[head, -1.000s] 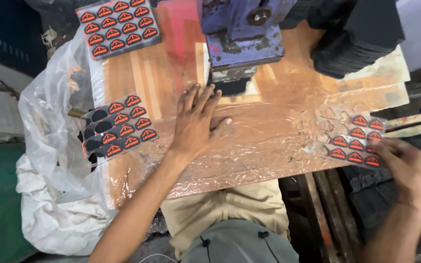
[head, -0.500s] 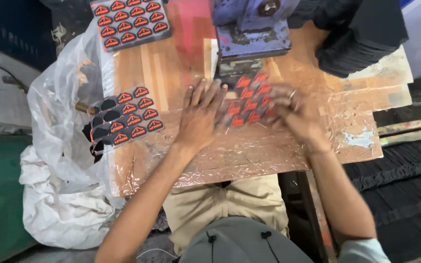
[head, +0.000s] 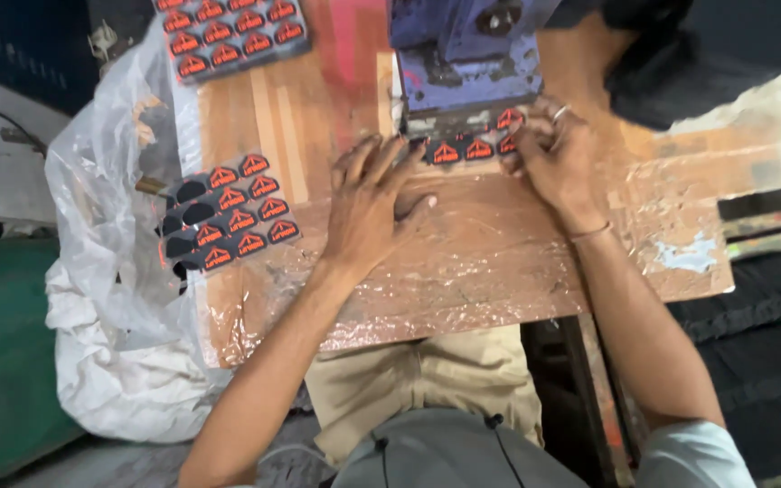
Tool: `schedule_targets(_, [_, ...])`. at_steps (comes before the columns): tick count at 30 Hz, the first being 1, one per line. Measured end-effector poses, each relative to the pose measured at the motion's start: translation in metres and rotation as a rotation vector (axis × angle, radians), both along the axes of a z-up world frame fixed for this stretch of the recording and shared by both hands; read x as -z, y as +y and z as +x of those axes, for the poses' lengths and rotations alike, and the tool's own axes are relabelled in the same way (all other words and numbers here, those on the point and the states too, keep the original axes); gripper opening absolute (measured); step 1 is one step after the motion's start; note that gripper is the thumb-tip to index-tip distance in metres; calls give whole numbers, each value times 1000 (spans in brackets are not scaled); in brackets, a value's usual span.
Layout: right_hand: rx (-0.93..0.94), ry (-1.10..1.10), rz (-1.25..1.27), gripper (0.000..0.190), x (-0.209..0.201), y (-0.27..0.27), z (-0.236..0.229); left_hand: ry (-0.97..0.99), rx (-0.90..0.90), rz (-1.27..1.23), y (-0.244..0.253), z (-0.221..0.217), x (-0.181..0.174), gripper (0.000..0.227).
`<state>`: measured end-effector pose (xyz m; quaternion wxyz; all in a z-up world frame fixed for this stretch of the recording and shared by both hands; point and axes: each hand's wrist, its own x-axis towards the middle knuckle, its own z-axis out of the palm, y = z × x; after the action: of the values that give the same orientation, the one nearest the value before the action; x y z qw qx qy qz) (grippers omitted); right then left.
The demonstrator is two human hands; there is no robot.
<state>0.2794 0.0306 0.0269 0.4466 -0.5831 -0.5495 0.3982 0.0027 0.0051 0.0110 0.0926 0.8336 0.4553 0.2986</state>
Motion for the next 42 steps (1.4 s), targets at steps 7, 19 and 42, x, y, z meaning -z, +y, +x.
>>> schedule_targets(7, [46, -56, 36, 23, -6, -2, -8, 0, 5, 29, 3, 3, -2, 66])
schedule_targets(19, [29, -2, 48, 21, 2, -2, -6, 17, -11, -37, 1, 3, -3, 69])
schedule_targets(42, [-68, -260, 174, 56, -40, -150, -17, -724, -394, -499, -120, -178, -52, 47])
